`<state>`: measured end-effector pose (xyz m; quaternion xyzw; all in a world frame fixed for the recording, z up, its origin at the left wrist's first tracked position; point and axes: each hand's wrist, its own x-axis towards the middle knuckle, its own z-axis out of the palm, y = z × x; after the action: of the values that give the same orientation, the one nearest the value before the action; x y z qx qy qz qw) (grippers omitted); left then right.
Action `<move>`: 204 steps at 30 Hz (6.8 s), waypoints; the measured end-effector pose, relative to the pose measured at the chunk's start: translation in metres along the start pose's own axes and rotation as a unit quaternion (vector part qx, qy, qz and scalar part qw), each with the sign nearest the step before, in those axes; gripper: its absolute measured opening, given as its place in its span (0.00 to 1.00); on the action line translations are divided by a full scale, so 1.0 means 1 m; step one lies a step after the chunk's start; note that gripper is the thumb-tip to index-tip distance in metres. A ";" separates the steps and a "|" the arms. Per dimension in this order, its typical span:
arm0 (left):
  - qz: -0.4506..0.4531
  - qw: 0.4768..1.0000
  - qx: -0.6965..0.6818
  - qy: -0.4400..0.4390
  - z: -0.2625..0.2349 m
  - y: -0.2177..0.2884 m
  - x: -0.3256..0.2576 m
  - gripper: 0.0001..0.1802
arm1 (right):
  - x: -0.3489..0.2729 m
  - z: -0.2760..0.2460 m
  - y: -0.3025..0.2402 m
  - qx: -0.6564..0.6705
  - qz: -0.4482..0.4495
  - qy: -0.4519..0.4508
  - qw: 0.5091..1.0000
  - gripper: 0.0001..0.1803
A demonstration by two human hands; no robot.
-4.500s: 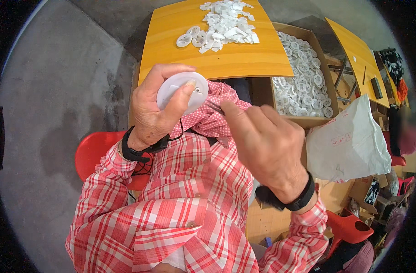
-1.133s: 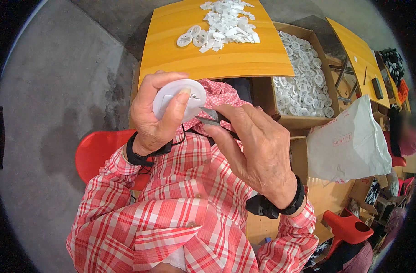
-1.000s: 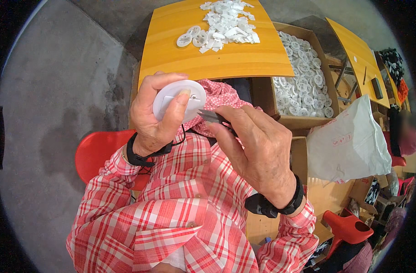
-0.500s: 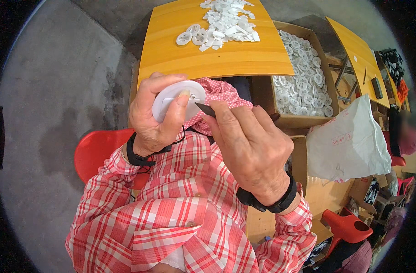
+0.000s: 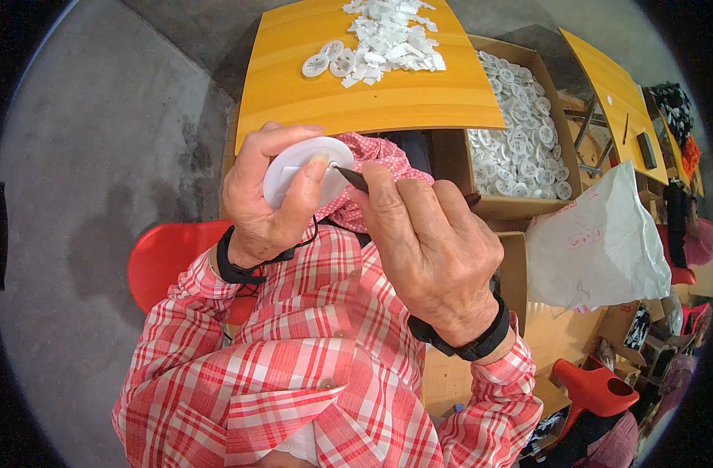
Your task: Assembling small white plastic shoe components and trimming them with pliers.
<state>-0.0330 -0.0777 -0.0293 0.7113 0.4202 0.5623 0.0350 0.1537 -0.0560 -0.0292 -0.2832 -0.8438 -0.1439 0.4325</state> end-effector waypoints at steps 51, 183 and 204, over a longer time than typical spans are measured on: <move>-0.011 1.000 0.024 -0.013 -0.002 -0.001 0.002 0.13 | 0.007 -0.007 -0.006 -0.103 -0.030 -0.053 0.993 0.22; -0.420 0.801 -0.404 -0.137 -0.017 -0.011 -0.010 0.23 | 0.007 0.002 0.030 0.217 0.059 -0.185 0.956 0.07; -0.431 0.807 -0.380 -0.139 -0.017 -0.010 -0.006 0.21 | 0.012 -0.003 0.022 0.236 0.110 -0.230 0.938 0.06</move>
<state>-0.0527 -0.0821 -0.0333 0.4574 0.4267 0.4996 0.5993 0.1636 -0.0360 -0.0179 -0.2891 -0.8937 0.1771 0.2938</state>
